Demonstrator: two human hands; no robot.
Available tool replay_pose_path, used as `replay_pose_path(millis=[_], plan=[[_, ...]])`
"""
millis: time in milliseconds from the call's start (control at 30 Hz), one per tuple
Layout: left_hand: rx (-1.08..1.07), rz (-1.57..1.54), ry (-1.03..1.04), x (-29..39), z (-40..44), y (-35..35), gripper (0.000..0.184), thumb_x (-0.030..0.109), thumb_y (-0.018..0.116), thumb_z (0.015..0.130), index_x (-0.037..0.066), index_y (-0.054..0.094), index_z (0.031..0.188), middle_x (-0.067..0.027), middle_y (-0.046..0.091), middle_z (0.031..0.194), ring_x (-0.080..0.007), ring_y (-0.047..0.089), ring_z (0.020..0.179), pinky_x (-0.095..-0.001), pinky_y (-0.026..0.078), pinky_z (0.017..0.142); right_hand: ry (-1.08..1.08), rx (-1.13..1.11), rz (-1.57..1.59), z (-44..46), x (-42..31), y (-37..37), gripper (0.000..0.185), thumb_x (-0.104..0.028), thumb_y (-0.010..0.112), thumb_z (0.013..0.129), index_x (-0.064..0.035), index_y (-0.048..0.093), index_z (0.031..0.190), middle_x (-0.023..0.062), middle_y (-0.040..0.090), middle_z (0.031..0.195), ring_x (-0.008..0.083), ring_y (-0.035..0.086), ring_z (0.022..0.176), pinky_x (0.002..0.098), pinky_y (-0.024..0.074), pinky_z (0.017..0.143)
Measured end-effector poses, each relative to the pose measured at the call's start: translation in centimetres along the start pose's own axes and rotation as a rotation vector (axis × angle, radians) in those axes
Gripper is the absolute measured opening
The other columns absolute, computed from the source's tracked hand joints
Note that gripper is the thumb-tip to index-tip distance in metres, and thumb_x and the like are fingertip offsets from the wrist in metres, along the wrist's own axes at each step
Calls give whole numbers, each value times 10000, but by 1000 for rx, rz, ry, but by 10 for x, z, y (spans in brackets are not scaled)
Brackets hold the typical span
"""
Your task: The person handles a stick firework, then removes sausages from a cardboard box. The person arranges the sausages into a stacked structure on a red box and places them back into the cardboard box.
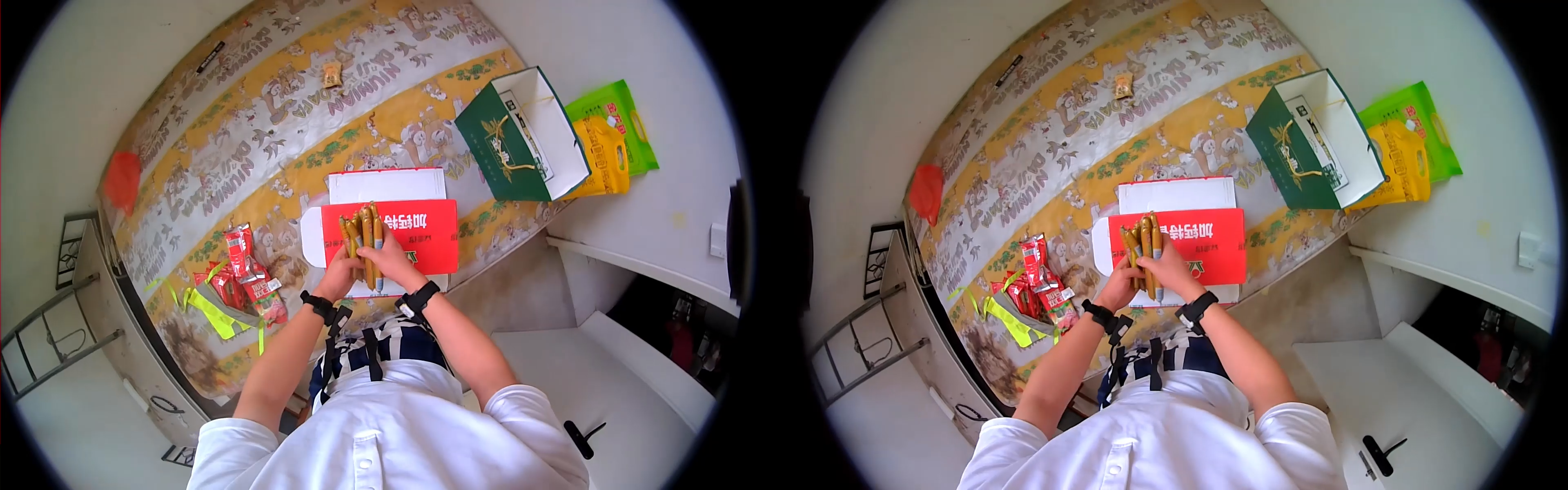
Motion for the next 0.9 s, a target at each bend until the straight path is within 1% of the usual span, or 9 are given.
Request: replay_pose_path(millis=[167, 333, 367, 467, 500, 600, 633, 800, 900], plan=[[-126, -145, 82, 20, -32, 16, 567, 114, 587, 915, 77, 396, 1447, -90, 551, 1351, -235, 541, 1250, -427, 415, 1075, -169, 7, 55, -16, -34, 18, 430, -74, 642, 835, 23, 511, 1233, 144, 626, 1144, 251, 619, 1076, 372, 491, 928], [-216, -129, 158, 38, -80, 35, 697, 292, 652, 948, 79, 282, 1499, -96, 485, 1401, -240, 535, 1257, -421, 447, 1050, -138, -166, -22, -45, -86, 36, 428, -154, 605, 926, 15, 451, 1288, 146, 589, 1195, 226, 593, 1100, 357, 479, 936], [-222, -95, 173, 40, -87, 36, 730, 312, 670, 935, 77, 275, 1502, -97, 486, 1393, -239, 536, 1254, -414, 460, 1038, -64, -242, 8, -52, -90, 40, 476, -215, 569, 970, 18, 397, 1348, 177, 532, 1273, 251, 542, 1187, 367, 440, 998], [-254, -83, 232, 44, -105, 34, 831, 346, 717, 890, 68, 248, 1517, -102, 485, 1383, -229, 538, 1246, -394, 478, 1023, -238, -201, -118, -81, -112, 54, 478, -214, 533, 986, 20, 375, 1372, 197, 480, 1319, 287, 482, 1256, 391, 383, 1061], [-269, -71, 233, 46, -114, 37, 833, 322, 717, 884, 77, 245, 1525, -98, 470, 1406, -225, 519, 1268, -398, 460, 1043, -283, -208, -274, -92, -130, 58, 618, -295, 484, 1015, 83, 264, 1452, 285, 385, 1437, 385, 385, 1366, 431, 293, 1143], [-268, -81, 273, 38, -127, 35, 810, 274, 695, 873, 87, 257, 1529, -100, 473, 1415, -218, 524, 1266, -390, 462, 1043, -238, -88, -685, -108, -129, 73, 789, -400, 439, 1029, 153, 115, 1488, 370, 241, 1528, 459, 251, 1449, 453, 202, 1197], [-284, -140, 295, 37, -131, 32, 807, 274, 688, 870, 84, 262, 1528, -103, 484, 1408, -216, 539, 1249, -388, 476, 1027, -125, -162, -699, -115, -135, 79, 788, -441, 294, 1065, 131, -1, 1521, 338, 4, 1606, 423, 42, 1514, 424, 89, 1229], [-250, -303, 393, 35, -168, 7, 740, 266, 659, 857, 57, 336, 1490, -112, 563, 1323, -220, 611, 1157, -376, 530, 969, -153, -289, -568, -155, -162, 117, 744, -373, 309, 1076, 125, -16, 1524, 350, 96, 1590, 415, 112, 1508, 411, 132, 1222], [-208, -425, 423, 32, -200, 2, 672, 251, 657, 851, 42, 408, 1438, -116, 601, 1262, -220, 638, 1101, -363, 561, 912, -406, -270, -705, -172, -163, 145, 780, -220, 498, 1019, 156, 17, 1504, 392, 189, 1538, 489, 228, 1452, 444, 245, 1188]])
Point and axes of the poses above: each hand's wrist, its own z-axis towards the middle knuckle, its own y-axis out of the palm, x = y × z, the point moved 3 cm from there along z, towards the middle knuckle
